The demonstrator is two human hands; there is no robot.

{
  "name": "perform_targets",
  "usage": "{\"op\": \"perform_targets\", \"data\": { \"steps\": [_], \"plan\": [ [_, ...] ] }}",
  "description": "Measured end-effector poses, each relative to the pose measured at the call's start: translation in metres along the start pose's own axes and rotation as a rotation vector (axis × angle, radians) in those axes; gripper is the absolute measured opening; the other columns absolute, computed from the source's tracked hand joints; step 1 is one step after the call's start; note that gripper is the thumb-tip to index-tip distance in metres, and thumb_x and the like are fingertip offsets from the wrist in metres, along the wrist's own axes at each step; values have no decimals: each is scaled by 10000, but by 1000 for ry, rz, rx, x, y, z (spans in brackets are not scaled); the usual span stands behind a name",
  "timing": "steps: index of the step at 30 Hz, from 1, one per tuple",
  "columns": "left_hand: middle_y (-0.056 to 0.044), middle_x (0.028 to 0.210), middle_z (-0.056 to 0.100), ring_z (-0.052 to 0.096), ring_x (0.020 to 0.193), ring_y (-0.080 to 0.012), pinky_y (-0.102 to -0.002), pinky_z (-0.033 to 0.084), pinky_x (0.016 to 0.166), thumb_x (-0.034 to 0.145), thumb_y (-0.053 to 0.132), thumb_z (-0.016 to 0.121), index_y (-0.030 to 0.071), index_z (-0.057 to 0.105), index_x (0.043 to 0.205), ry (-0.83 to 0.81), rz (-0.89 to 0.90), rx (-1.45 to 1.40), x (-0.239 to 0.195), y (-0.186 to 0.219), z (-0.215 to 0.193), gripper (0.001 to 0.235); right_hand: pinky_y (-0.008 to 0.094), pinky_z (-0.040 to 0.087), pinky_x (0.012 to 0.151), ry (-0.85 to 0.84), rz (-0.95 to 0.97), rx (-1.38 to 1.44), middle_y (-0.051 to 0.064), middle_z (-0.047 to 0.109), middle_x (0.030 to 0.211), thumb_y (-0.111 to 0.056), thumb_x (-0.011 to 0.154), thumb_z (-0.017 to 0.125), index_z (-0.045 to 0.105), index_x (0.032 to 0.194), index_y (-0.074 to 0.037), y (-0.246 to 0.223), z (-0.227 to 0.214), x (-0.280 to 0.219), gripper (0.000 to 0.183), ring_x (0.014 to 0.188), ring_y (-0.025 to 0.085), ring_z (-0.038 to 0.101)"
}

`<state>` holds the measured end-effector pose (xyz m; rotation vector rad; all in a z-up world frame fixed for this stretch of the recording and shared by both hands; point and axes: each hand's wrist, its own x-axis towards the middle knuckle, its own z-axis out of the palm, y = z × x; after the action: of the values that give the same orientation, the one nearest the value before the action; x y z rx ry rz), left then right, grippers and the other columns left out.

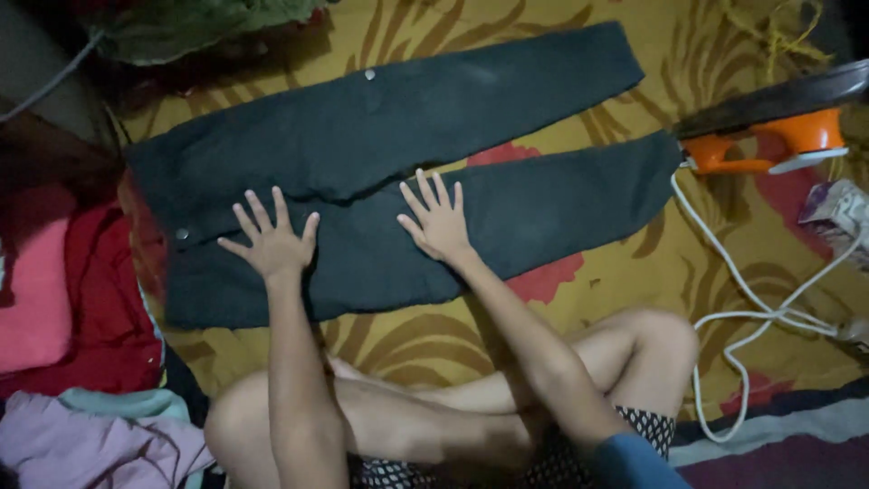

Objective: The recorder is ironing a pair of dark trousers using an electric iron on a flat padded surface.

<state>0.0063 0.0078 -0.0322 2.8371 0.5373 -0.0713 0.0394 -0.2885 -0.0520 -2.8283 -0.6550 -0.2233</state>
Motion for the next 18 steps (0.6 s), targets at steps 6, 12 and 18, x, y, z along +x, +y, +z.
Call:
{"op": "perform_targets", "data": {
  "steps": [6, 12, 18],
  "plan": [
    [-118, 1745, 17, -17, 1597, -409, -767, -31, 1187, 1024, 652, 262, 272, 181, 1674, 94, -17, -33, 3, -25, 19, 757, 655, 182, 1203, 34, 18, 27, 182, 216, 1692, -541, 1052, 440, 378, 1610, -234, 32, -10, -15, 639, 1538, 435, 224],
    [-111, 1733, -28, -80, 1562, -434, -707, -46, 1198, 1000, 669, 239, 247, 151, 1663, 99, -97, -52, 16, -29, 20, 791, 648, 182, 1218, 18, 97, -107, 145, 257, 1694, -520, 1068, 421, 359, 1620, -201, 80, -7, -21, 641, 1551, 403, 246],
    [-91, 1744, -33, -121, 1568, -414, -718, -76, 1197, 998, 658, 234, 267, 127, 1666, 8, -200, -83, 8, -19, 0, 782, 633, 172, 1223, 5, 109, -104, 125, 284, 1695, -507, 1054, 450, 374, 1608, -224, 84, -16, -27, 627, 1549, 383, 249]
  ]
}}
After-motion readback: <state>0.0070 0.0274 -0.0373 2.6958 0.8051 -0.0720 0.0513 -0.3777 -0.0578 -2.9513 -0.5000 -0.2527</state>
